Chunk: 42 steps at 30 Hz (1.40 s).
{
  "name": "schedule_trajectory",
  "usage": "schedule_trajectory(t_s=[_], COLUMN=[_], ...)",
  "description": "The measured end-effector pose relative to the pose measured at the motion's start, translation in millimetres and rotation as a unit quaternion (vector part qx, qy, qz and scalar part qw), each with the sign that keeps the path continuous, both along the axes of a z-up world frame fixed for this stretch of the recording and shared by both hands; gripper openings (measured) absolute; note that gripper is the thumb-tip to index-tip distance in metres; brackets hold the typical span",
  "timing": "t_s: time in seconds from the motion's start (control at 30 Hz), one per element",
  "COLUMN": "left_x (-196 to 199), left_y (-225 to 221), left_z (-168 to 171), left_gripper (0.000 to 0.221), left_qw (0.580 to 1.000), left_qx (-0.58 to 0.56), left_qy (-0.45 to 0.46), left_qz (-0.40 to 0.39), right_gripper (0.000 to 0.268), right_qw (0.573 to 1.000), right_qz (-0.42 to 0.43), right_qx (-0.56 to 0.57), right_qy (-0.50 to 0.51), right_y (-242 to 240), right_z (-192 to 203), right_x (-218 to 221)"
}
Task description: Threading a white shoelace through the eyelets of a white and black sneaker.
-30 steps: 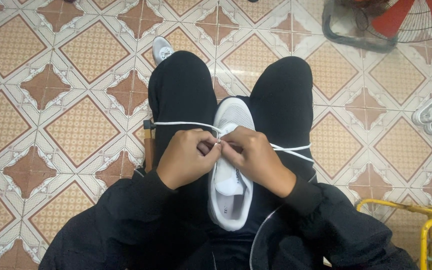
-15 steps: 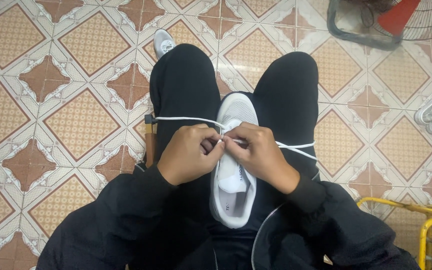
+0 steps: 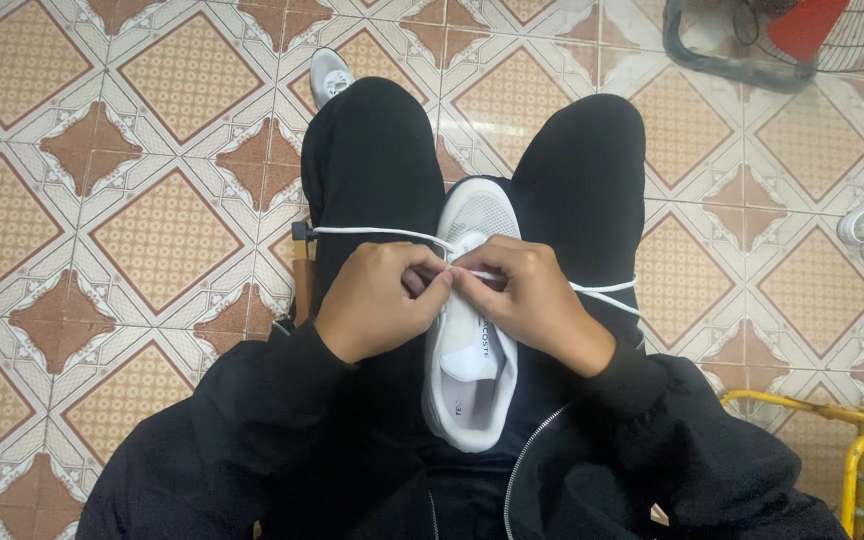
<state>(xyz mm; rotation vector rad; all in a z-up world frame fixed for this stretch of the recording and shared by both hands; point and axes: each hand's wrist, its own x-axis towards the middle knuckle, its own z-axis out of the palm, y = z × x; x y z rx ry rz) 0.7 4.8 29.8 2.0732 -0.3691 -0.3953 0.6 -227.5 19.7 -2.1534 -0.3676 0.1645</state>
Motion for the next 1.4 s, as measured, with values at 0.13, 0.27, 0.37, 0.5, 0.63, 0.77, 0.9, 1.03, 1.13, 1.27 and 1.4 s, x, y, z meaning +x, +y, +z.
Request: schedule_trajectory(t_s=[0.13, 0.27, 0.37, 0.5, 0.63, 0.77, 0.9, 1.03, 1.13, 1.27, 1.4], left_x=[1.5, 6.3, 4.8, 6.1, 6.0, 6.8, 6.2, 4.8, 5.5, 7.8, 11.8], left_y=[-0.6, 1.7, 0.7, -3.2, -2.7, -4.5, -5.0, -3.1, -3.1, -2.6, -1.1], left_z=[-1.2, -5.1, -9.1, -15.6, -38.7, -44.0, -33.4, -27.8, -28.0, -30.7, -40.0], left_gripper=[0.029, 0.023, 0.022, 0.023, 0.02, 0.017, 0.014, 0.014, 0.013, 0.013, 0.014], left_qw=[1.0, 1.0, 0.999, 0.996, 0.995, 0.995, 0.997, 0.998, 0.998, 0.998, 0.997], left_qx=[-0.008, -0.01, -0.029, -0.064, -0.074, -0.08, -0.063, -0.051, -0.055, -0.057, -0.076], left_qy=[0.005, 0.003, 0.026, 0.057, 0.052, 0.046, 0.029, 0.024, 0.013, 0.006, 0.002], left_qz=[0.011, 0.014, 0.02, 0.032, 0.034, 0.037, 0.046, 0.042, 0.039, 0.029, 0.02], right_gripper=[0.015, 0.012, 0.01, 0.007, 0.006, 0.008, 0.012, 0.015, 0.014, 0.011, 0.01], right_qw=[1.0, 1.0, 0.999, 0.997, 0.996, 0.997, 1.0, 1.0, 1.0, 1.0, 0.999], right_qz=[-0.002, -0.016, -0.036, -0.061, -0.062, -0.053, -0.02, -0.004, 0.006, -0.007, -0.025], right_qx=[0.003, 0.015, 0.029, 0.055, 0.056, 0.042, 0.006, -0.001, -0.003, 0.013, 0.033], right_qy=[-0.009, -0.016, -0.006, 0.015, 0.021, 0.023, 0.022, 0.02, 0.014, 0.004, -0.004], right_y=[-1.0, -0.2, -0.4, -3.9, -6.9, -5.7, -4.5, -6.7, -5.7, -6.8, -6.1], right_z=[-2.6, -5.8, -10.2, -20.0, -26.6, -14.5, -3.8, -2.0, 0.9, -10.9, -22.7], right_x=[0.0, -1.1, -3.1, -0.2, -3.6, -4.3, -6.6, -6.7, -5.7, -5.0, -4.7])
